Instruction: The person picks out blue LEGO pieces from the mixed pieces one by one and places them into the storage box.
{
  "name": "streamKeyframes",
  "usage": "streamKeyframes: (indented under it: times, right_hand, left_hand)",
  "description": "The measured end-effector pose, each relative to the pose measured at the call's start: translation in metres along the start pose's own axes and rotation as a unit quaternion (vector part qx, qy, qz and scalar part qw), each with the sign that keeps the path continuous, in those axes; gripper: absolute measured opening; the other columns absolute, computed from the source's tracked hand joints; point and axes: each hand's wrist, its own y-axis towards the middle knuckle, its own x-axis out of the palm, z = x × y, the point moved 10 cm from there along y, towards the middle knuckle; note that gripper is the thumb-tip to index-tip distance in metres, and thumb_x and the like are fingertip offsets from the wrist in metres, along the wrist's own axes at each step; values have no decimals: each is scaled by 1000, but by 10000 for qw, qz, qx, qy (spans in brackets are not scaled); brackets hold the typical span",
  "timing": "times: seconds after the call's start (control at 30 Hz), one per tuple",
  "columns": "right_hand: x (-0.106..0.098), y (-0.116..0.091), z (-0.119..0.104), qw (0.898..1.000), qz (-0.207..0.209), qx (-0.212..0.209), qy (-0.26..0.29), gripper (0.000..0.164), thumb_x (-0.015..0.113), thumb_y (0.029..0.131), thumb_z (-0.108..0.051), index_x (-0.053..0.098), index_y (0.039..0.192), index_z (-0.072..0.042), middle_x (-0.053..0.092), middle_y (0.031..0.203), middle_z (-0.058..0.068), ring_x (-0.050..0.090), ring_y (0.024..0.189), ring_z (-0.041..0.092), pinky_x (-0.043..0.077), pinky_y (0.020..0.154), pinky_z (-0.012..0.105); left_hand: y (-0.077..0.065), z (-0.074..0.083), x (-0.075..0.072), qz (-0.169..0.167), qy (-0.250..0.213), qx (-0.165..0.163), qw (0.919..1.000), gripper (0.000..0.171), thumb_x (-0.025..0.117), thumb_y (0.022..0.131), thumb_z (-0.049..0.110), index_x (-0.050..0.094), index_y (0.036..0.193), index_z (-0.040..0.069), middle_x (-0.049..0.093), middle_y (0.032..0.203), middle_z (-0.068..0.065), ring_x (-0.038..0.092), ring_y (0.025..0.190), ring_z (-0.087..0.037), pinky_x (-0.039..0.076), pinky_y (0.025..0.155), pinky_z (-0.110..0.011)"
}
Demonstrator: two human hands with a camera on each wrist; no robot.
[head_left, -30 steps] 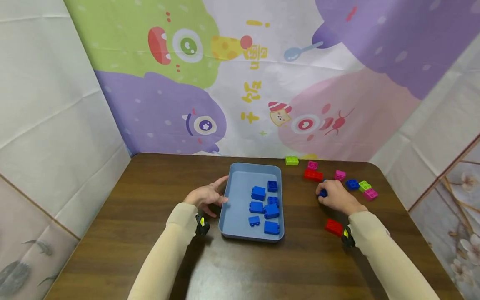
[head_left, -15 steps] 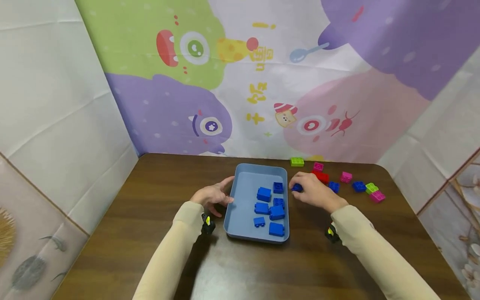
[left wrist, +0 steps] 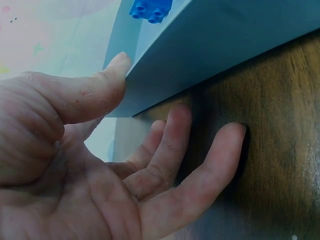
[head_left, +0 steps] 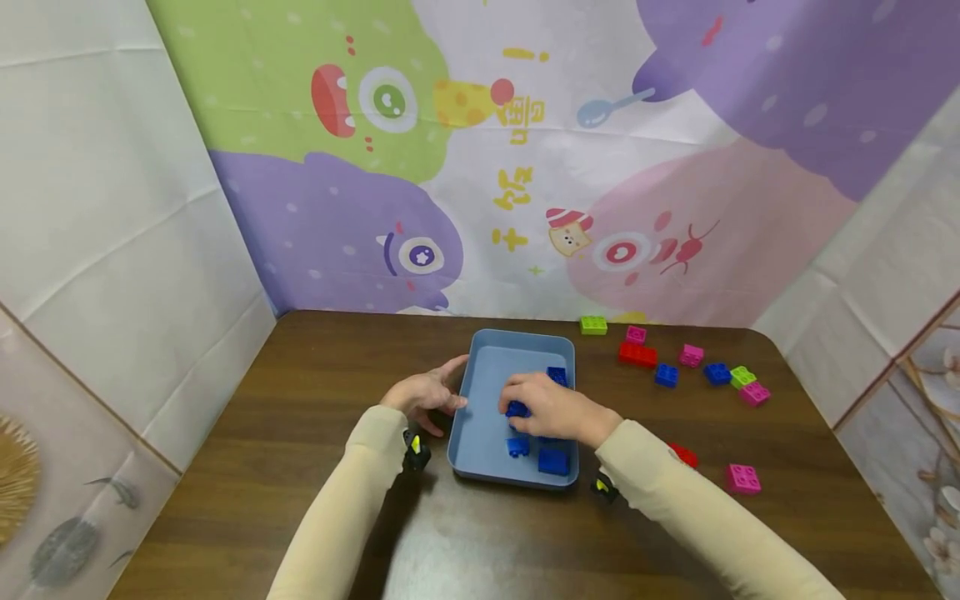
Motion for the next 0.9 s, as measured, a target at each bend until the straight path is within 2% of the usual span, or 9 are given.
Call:
streamKeyframes:
  times: [0.2, 0.47, 0.7, 0.9]
  right_hand:
    - [27, 14, -24, 9983, -459, -349, 66, 18, 72, 86, -13, 71, 103, -8, 63, 101, 2, 57, 90, 14, 54, 86, 36]
    - [66, 18, -24, 9931, -1138, -269, 27, 21, 74, 86, -18, 69, 106, -14, 64, 104, -1, 56, 93, 10, 53, 91, 33]
    - [72, 21, -23, 9926, -1159, -339, 123, 14, 76, 84, -18, 71, 97, -16, 65, 98, -3, 57, 89, 8, 54, 86, 29]
    - [78, 21, -26, 9913, -1265, -370, 64, 14, 76, 84, -21, 70, 97, -18, 65, 99, -5, 55, 91, 9, 53, 87, 31]
  left_hand:
    - [1, 2, -1, -1, 39, 10, 10000, 83, 60, 96, 7, 11, 154, 38, 55, 119, -23, 57, 101, -33, 58, 66, -56]
    - [1, -2, 0, -35, 63, 7, 10000, 83, 61, 95, 7, 12, 155, 38, 58, 112, -21, 59, 97, -32, 58, 66, -54]
    - [-1, -2, -2, 19, 43, 26, 10000, 82, 61, 95, 7, 13, 154, 38, 58, 113, -20, 58, 99, -32, 58, 65, -53]
    - [0, -1, 0, -23, 85, -4, 10000, 83, 60, 96, 8, 11, 155, 38, 60, 113, -20, 59, 100, -31, 58, 66, -54]
